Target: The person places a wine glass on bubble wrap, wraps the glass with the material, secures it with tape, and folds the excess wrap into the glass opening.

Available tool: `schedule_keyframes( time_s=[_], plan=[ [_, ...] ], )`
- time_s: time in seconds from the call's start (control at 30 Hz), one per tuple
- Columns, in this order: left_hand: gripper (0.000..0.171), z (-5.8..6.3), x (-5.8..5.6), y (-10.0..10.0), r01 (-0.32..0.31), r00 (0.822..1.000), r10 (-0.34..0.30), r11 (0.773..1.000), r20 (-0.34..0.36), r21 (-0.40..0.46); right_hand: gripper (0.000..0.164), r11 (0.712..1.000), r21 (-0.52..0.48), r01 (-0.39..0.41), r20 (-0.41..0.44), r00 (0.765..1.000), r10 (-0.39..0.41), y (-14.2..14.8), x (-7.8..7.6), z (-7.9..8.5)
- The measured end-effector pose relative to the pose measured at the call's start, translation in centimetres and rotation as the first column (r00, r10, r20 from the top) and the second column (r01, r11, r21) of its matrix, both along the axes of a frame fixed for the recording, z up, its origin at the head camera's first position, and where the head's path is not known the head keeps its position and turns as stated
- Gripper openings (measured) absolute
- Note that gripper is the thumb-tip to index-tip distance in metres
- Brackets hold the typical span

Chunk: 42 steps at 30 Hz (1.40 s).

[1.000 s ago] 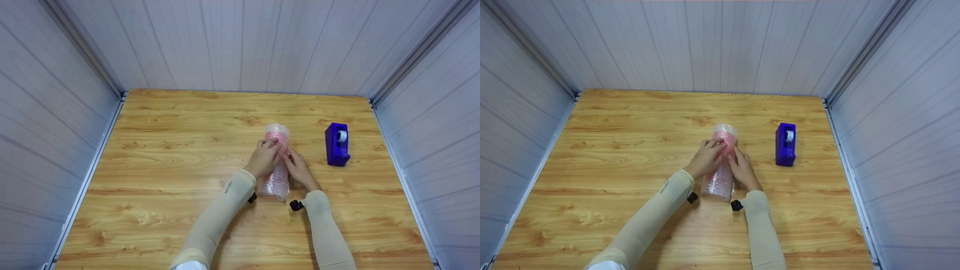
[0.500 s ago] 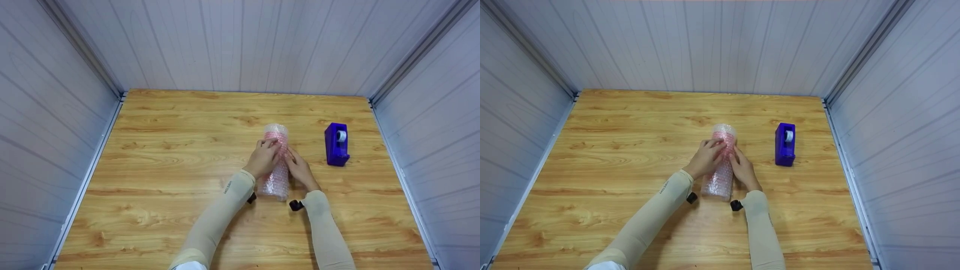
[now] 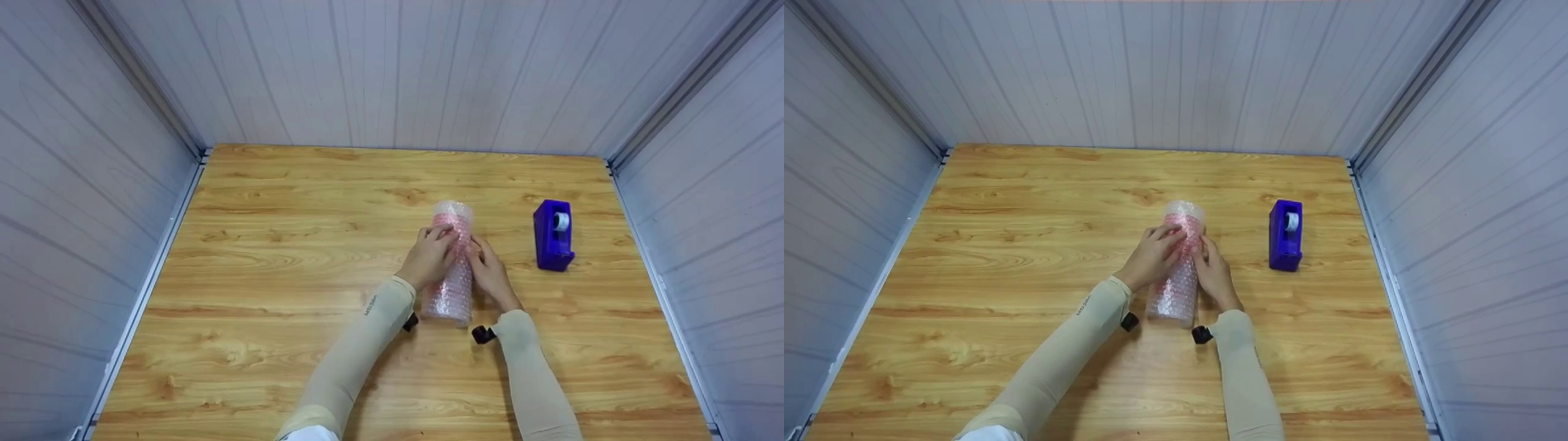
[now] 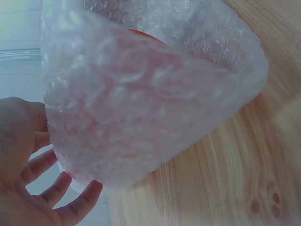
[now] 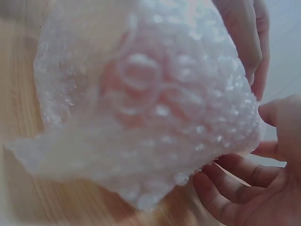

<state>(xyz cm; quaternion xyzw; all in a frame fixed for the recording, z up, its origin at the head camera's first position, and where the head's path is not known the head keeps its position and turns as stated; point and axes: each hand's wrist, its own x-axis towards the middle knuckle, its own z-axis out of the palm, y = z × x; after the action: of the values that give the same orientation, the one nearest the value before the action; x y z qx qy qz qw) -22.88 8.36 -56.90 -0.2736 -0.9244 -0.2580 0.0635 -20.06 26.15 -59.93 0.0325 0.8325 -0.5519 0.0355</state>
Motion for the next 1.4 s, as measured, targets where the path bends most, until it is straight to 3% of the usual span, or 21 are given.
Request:
schedule_keyframes(
  time_s=[0.4,0.77,1.0,1.2,1.4],
  plan=[
    [0.035,-0.2,-0.4,-1.5,-0.009,0.999,0.006,0.995,0.035,0.102,0.05,0.998,0.056,-0.003,-0.026,1.0,0.005,-1.0,-0.1,0.8],
    [0.034,-0.5,-0.5,-2.4,-0.014,0.999,0.005,0.983,0.051,0.184,0.051,0.993,0.1,-0.058,-0.038,0.997,0.062,-1.3,-0.2,0.9],
    [0.036,-0.8,-0.7,-2.8,-0.01,0.999,-0.005,0.964,0.054,0.265,0.05,0.994,0.099,-0.053,-0.047,0.997,0.058,-1.5,0.0,1.3],
    [0.035,-1.3,-0.6,-3.0,-0.037,0.998,0.02,0.93,0.052,0.365,0.044,0.998,0.065,-0.025,-0.09,0.995,0.03,-1.8,0.0,1.2],
    [0.038,-1.6,-0.3,-3.2,-0.112,0.988,0.058,0.906,0.142,0.408,0.039,1.0,0.021,-0.012,-0.109,0.994,0.014,-2.0,0.2,1.3]
  ],
)
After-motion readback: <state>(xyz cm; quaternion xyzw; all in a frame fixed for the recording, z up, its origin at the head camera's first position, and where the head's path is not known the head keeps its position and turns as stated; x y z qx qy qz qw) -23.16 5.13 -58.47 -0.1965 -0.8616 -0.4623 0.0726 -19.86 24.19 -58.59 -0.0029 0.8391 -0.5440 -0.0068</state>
